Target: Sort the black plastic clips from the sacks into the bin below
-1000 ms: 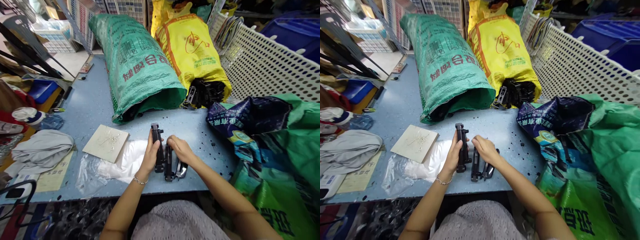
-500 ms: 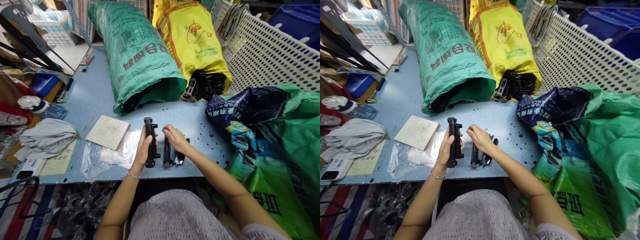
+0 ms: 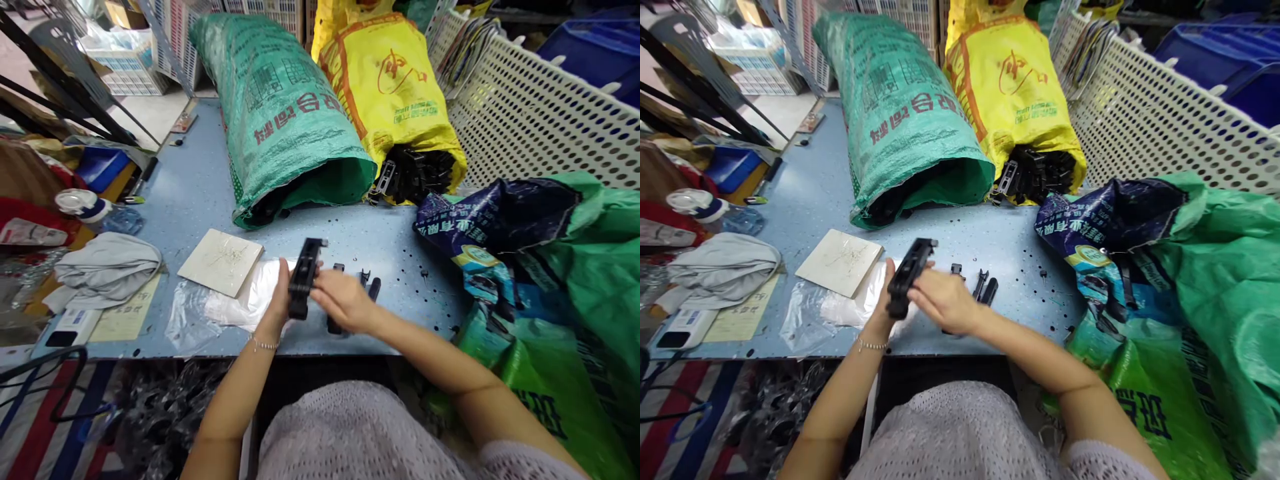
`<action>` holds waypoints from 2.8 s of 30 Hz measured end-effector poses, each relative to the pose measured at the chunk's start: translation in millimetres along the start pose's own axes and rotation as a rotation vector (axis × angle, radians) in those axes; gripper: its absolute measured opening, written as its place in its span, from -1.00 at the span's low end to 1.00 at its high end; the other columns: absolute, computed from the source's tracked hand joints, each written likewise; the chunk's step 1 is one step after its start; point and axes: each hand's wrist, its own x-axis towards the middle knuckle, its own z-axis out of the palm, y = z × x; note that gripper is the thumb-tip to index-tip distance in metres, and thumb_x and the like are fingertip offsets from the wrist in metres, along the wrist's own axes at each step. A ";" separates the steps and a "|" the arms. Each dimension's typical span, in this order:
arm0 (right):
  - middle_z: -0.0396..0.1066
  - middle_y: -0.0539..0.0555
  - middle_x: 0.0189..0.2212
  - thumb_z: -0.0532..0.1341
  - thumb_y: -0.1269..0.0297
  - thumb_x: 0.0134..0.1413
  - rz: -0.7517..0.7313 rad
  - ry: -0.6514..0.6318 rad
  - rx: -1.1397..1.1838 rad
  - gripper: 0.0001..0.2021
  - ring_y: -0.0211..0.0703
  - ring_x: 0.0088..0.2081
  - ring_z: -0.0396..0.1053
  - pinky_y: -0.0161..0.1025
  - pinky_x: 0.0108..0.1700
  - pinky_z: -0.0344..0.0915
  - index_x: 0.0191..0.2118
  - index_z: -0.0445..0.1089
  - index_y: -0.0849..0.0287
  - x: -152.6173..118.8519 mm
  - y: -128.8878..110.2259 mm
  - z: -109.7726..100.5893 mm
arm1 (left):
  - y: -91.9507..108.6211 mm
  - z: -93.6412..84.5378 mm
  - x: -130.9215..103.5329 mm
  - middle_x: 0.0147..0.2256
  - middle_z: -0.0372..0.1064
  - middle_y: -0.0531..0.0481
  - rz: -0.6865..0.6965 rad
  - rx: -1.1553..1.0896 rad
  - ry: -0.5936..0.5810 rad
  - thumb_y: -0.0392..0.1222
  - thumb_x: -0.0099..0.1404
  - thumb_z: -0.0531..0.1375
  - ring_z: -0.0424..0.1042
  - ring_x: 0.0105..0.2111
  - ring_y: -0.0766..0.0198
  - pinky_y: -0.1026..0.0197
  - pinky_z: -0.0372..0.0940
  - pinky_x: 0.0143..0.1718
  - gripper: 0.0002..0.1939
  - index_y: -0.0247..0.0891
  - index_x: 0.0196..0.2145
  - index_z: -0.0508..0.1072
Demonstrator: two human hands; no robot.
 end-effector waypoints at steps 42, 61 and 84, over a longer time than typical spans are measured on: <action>0.34 0.12 -0.18 0.17 0.17 0.18 0.665 0.133 0.383 -0.64 -0.20 -0.43 0.35 -0.21 -0.43 0.37 -0.02 0.02 0.11 267.3 82.3 62.3 | -90.3 11.0 -23.5 0.03 0.37 -0.29 0.044 0.872 0.200 -0.04 0.40 0.05 0.37 0.07 -0.05 -0.12 0.26 0.11 -0.56 -0.27 0.14 0.37; 0.40 0.17 -0.22 0.01 0.10 0.35 0.110 0.081 -0.462 -0.76 -0.03 -0.21 0.36 -0.13 -0.19 0.26 -0.10 0.25 0.15 10.7 55.1 -17.3 | -16.8 15.0 -8.6 -0.16 0.50 -0.15 -0.097 -0.195 0.094 0.13 0.34 0.06 0.51 -0.35 0.22 0.21 0.40 -0.35 -0.48 -0.30 0.07 0.37; 0.19 -0.06 -0.67 -0.24 -0.02 0.40 0.235 -0.309 0.215 -0.45 -0.30 -0.66 0.08 -0.34 -0.62 0.11 -0.45 0.26 0.16 25.3 34.4 -10.3 | -1.0 17.3 -28.3 -0.15 0.45 -0.09 0.034 0.007 0.185 0.09 0.29 0.21 0.48 -0.34 0.26 0.21 0.40 -0.34 -0.43 -0.16 0.18 0.27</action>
